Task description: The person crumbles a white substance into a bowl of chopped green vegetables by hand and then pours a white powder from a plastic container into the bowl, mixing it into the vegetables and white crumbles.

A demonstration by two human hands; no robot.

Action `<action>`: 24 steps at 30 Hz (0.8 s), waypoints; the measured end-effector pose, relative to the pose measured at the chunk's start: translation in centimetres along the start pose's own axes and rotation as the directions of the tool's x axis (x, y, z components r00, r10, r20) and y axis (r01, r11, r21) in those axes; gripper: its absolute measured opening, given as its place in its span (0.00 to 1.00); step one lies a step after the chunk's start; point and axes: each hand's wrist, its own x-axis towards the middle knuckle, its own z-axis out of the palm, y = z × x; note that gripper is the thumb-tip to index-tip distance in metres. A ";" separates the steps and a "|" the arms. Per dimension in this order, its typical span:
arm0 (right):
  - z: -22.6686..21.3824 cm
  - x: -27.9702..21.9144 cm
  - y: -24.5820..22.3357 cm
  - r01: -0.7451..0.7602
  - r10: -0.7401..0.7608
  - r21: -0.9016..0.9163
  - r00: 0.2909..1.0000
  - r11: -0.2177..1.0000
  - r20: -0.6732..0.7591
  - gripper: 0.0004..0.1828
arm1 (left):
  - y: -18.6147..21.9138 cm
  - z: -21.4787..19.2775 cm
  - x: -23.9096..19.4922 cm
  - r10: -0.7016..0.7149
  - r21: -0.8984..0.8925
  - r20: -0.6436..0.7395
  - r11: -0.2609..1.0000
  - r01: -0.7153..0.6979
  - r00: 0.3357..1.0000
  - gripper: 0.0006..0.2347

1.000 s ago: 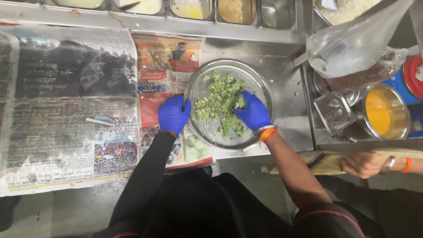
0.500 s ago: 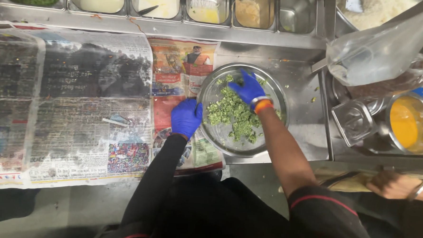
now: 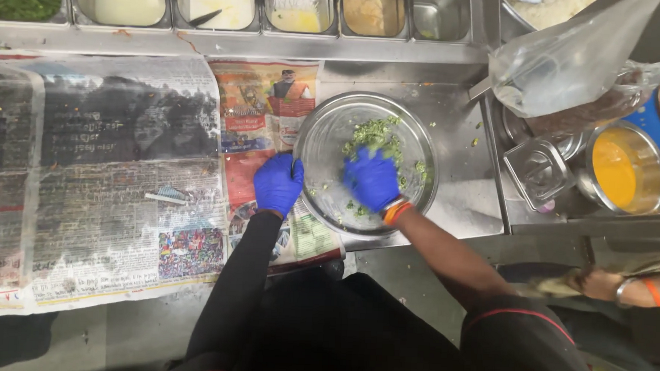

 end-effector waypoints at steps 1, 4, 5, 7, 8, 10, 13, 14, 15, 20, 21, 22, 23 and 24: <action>-0.5 -0.1 0.7 -0.032 0.045 0.093 0.990 0.995 -0.135 0.22 | -0.1 0.0 -0.1 -0.003 0.006 0.004 1.000 0.003 1.000 0.10; -0.7 0.1 2.3 -0.111 0.211 0.295 0.920 0.949 -0.330 0.33 | -0.1 0.2 0.0 -0.005 0.023 0.015 1.000 0.004 1.000 0.10; -0.1 0.7 2.3 -0.160 0.250 0.306 0.927 0.938 -0.280 0.34 | -0.1 0.2 0.1 -0.005 0.034 0.018 0.999 0.004 1.000 0.10; 1.6 1.5 2.4 -0.191 0.263 0.291 0.936 0.937 -0.233 0.35 | -0.1 0.3 0.0 -0.014 0.043 0.020 0.999 0.013 1.000 0.11; 2.5 1.7 2.5 -0.175 0.241 0.267 0.941 0.948 -0.239 0.34 | -0.1 0.3 0.1 -0.018 0.039 0.020 0.999 0.018 1.000 0.11; 4.2 1.9 3.1 -0.152 0.217 0.276 0.951 0.949 -0.222 0.31 | 0.0 0.1 0.1 -0.019 0.016 0.015 1.000 0.019 1.000 0.11; 5.8 2.6 4.6 -0.138 0.200 0.360 0.970 0.923 -0.140 0.26 | 0.1 0.0 0.1 0.007 -0.030 -0.009 1.000 -0.008 1.000 0.10; 6.0 2.8 5.0 -0.131 0.182 0.380 0.978 0.916 -0.100 0.26 | 0.0 -0.1 0.1 0.020 -0.033 -0.024 0.999 -0.021 1.000 0.10; 6.1 2.8 5.4 -0.126 0.162 0.400 0.985 0.908 -0.060 0.25 | 0.1 -0.1 0.0 0.032 -0.035 -0.039 0.999 -0.034 0.999 0.10; 3.3 0.8 8.1 -0.262 0.250 0.382 0.965 0.886 0.081 0.29 | -0.2 -0.1 0.0 0.004 -0.047 -0.041 0.999 -0.006 0.999 0.11; 2.3 0.0 8.3 -0.324 0.301 0.394 0.946 0.860 0.121 0.32 | -0.2 0.0 -0.2 -0.003 -0.057 -0.036 0.998 0.001 0.999 0.11; 1.3 -0.7 8.2 -0.240 0.245 0.435 0.968 0.868 0.046 0.34 | -0.2 0.0 -0.2 0.004 -0.052 -0.038 0.999 -0.006 0.999 0.11; 0.2 -1.4 7.9 -0.153 0.190 0.470 0.981 0.869 -0.032 0.36 | -0.3 -0.1 -0.1 0.010 -0.047 -0.040 0.999 -0.012 0.999 0.11; -1.0 -2.2 7.4 -0.067 0.139 0.497 0.984 0.865 -0.109 0.38 | -0.2 -0.1 -0.1 0.018 -0.044 -0.038 0.999 -0.019 0.999 0.11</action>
